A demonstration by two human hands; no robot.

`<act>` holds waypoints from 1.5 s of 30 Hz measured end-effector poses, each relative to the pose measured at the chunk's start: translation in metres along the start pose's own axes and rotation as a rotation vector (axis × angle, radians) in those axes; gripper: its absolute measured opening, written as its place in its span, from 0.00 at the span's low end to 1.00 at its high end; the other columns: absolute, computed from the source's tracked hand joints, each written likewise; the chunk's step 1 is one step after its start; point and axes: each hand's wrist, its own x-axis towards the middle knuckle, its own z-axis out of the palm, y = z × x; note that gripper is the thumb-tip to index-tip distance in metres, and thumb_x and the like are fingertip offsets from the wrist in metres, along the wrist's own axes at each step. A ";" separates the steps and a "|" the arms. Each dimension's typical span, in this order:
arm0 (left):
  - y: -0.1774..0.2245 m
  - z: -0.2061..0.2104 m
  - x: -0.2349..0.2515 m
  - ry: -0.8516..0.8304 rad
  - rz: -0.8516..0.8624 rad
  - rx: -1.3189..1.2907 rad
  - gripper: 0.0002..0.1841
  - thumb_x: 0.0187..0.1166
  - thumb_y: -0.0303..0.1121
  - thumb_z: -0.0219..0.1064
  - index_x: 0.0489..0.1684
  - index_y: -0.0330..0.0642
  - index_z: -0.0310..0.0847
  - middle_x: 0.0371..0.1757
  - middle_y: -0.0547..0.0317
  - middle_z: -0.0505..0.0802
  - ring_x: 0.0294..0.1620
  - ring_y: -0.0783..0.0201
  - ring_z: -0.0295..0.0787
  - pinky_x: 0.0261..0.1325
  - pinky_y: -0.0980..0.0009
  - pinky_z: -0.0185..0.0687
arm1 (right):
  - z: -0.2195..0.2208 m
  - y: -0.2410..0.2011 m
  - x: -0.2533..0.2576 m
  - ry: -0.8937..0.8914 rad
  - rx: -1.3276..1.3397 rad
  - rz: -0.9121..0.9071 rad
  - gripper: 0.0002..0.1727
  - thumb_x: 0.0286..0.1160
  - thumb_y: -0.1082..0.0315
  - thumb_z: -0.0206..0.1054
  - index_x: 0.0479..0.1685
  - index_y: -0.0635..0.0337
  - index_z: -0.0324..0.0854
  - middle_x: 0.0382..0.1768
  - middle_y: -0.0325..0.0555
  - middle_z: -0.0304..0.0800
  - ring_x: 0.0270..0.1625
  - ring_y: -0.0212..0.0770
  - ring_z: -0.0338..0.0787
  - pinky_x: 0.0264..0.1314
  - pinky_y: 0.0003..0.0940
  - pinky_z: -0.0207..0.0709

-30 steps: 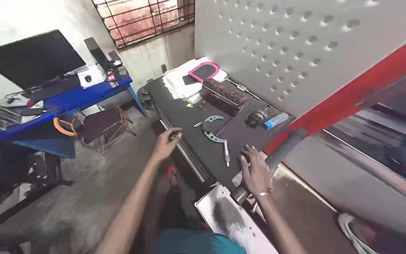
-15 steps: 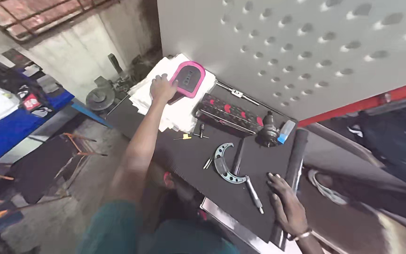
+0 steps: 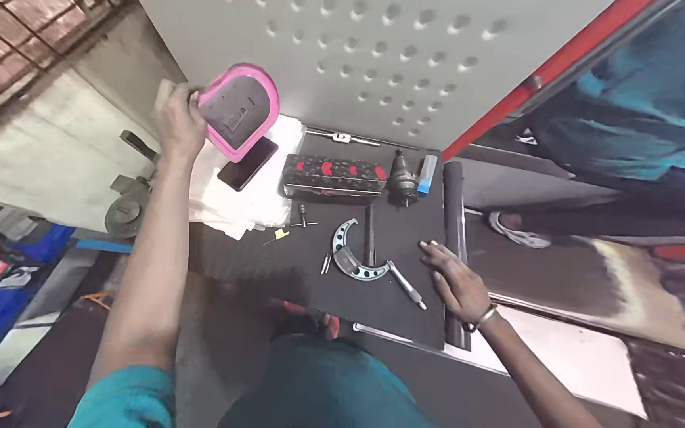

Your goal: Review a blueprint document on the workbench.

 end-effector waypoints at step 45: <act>-0.112 0.059 0.018 -1.198 -0.175 -0.857 0.47 0.82 0.56 0.59 0.98 0.70 0.27 0.55 0.50 0.93 0.38 0.59 0.90 0.38 0.59 0.87 | 0.176 -0.324 0.315 -0.203 -0.125 0.386 0.30 0.76 0.37 0.64 0.66 0.47 0.84 0.73 0.50 0.84 0.77 0.56 0.81 0.75 0.58 0.76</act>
